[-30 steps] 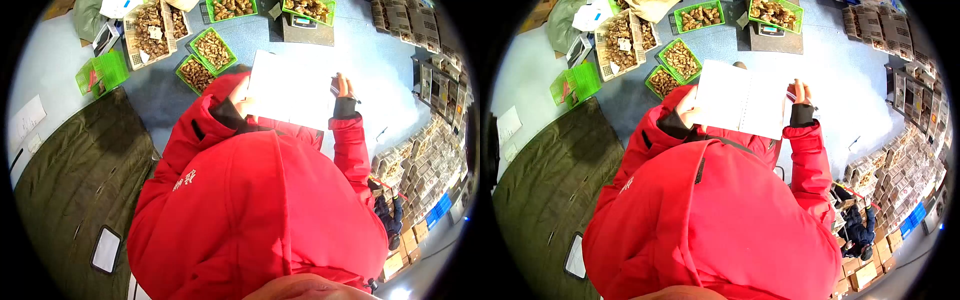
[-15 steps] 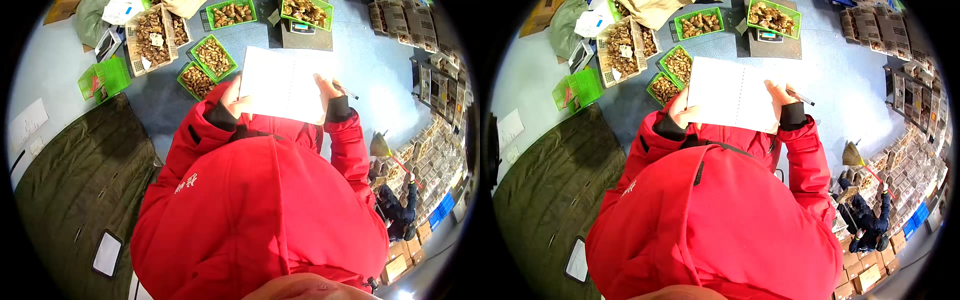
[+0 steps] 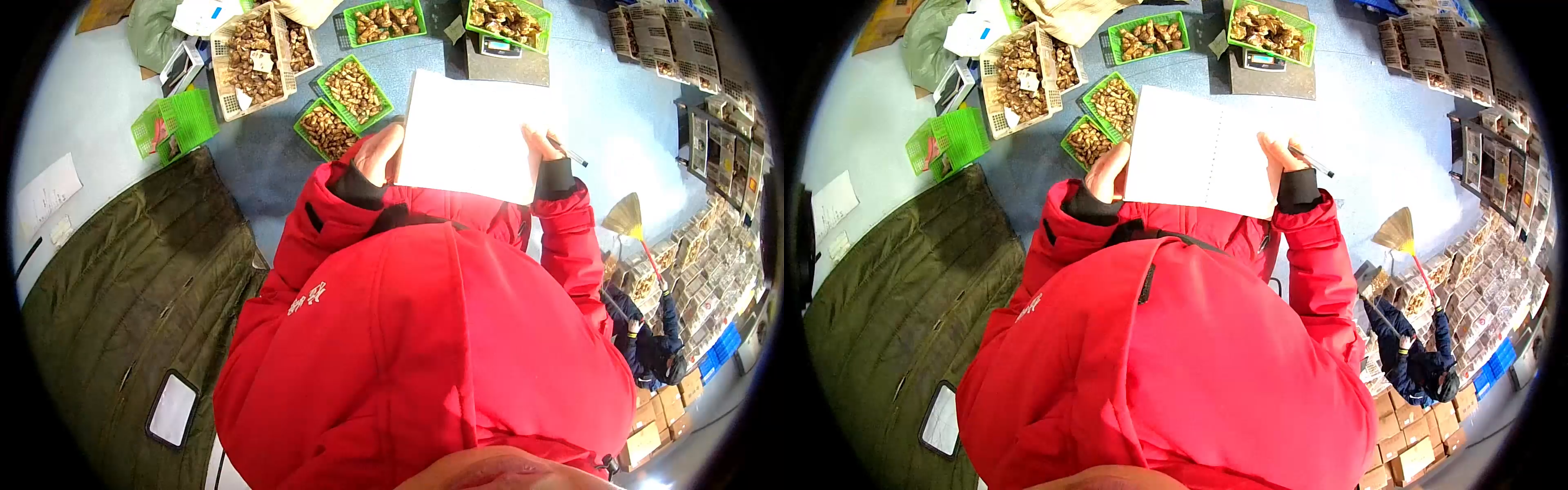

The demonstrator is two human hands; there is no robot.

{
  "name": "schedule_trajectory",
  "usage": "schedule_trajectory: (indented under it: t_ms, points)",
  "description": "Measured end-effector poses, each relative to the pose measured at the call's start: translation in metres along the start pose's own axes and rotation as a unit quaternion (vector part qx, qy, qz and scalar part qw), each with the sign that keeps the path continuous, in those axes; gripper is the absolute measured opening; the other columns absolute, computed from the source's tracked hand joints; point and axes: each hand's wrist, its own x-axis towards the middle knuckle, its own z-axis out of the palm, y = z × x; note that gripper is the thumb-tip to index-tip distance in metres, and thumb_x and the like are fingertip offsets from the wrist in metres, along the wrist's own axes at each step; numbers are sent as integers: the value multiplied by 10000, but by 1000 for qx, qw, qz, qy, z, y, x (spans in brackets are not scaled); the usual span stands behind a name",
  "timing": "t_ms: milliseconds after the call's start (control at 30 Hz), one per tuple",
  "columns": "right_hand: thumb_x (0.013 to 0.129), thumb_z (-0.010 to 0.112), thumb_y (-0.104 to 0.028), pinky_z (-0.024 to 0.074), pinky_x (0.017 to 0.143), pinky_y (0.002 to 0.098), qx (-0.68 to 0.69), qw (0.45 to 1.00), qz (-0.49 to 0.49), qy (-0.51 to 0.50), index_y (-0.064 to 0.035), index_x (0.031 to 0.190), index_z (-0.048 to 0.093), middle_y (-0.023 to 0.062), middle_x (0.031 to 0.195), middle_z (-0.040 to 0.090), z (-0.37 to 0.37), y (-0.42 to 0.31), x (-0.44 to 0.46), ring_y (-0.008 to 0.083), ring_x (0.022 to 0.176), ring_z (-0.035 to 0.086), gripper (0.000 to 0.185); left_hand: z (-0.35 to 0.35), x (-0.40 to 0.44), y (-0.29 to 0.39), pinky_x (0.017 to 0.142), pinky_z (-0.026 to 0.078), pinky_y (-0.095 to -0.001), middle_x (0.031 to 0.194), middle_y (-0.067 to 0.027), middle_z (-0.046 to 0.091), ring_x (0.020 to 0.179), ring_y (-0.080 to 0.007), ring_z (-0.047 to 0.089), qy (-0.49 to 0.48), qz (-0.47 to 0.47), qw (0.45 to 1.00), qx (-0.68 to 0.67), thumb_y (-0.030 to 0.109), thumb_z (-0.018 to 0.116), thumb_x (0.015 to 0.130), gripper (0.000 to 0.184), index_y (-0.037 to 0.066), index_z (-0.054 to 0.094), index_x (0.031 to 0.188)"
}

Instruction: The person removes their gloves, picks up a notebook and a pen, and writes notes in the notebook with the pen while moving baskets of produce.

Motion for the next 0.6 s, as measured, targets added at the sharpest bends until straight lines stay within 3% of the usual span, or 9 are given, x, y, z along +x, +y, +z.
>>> schedule_trajectory:
  t_ms: [33, 133, 200, 267, 367, 467, 567, 600]
  points:
    - [769, 616, -31, 411, 896, 330, -3, 1000, -5, -13, -87, 751, 575, 34, 804, 598, 0, -1, 1, 152, 817, 569, 72, -10, 5, -11, 484, 381, -177, 815, 1, 596, 637, -53, 548, -35, 23, 999, 3, 316, 335, 959, 374, 41, 518, 1134]
    - [767, 620, -32, 420, 860, 313, -13, 999, -15, -44, -98, 747, 570, 14, 794, 582, -2, -2, 8, 139, 785, 554, 85, -9, 5, -6, 469, 357, -182, 780, 17, 578, 585, -41, 504, -25, 34, 997, 64, 298, 344, 960, 353, 41, 524, 1120]
    - [765, 626, -37, 426, 836, 303, -17, 998, -14, -54, -103, 745, 567, 2, 793, 570, -3, -1, 9, 130, 768, 545, 91, -6, 7, -7, 465, 333, -174, 731, 37, 544, 547, -33, 453, -26, 50, 998, 36, 277, 363, 958, 314, 48, 521, 1104]
    - [763, 629, -42, 429, 825, 297, -26, 999, 4, -19, -107, 743, 563, -5, 794, 561, 4, -3, 5, 124, 762, 538, 95, -2, 5, -5, 464, 329, -171, 734, 37, 544, 542, -32, 448, -16, 63, 998, 24, 260, 375, 957, 287, 51, 518, 1091]
    - [758, 635, -45, 434, 817, 287, -34, 999, 15, -11, -107, 744, 558, -9, 799, 553, 6, -4, 5, 119, 762, 535, 100, -20, 9, -15, 542, 388, -184, 825, 10, 573, 632, -48, 502, -47, 69, 995, 52, 240, 400, 952, 280, 37, 505, 1112]
    - [755, 637, -40, 436, 819, 280, -29, 999, 8, -26, -102, 758, 559, -9, 799, 550, 0, -1, 7, 117, 764, 535, 100, -18, 11, -23, 662, 423, -205, 909, -16, 577, 765, -70, 538, 27, 69, 996, 47, 217, 426, 944, 274, 20, 495, 1122]
    - [754, 637, -37, 438, 831, 277, -16, 998, -7, -61, -89, 802, 572, 3, 817, 561, -8, 3, 10, 125, 788, 546, 96, -19, 9, -20, 750, 421, -221, 938, -27, 570, 865, -85, 539, 3, 65, 997, 40, 210, 438, 939, 270, 12, 492, 1114]
    - [754, 638, -36, 440, 836, 277, -11, 997, -13, -76, -83, 821, 578, 9, 827, 567, -9, 3, 11, 128, 800, 552, 101, -18, 9, -19, 731, 422, -216, 929, -23, 570, 847, -81, 539, 1, 62, 998, 29, 215, 437, 940, 271, 15, 493, 1114]
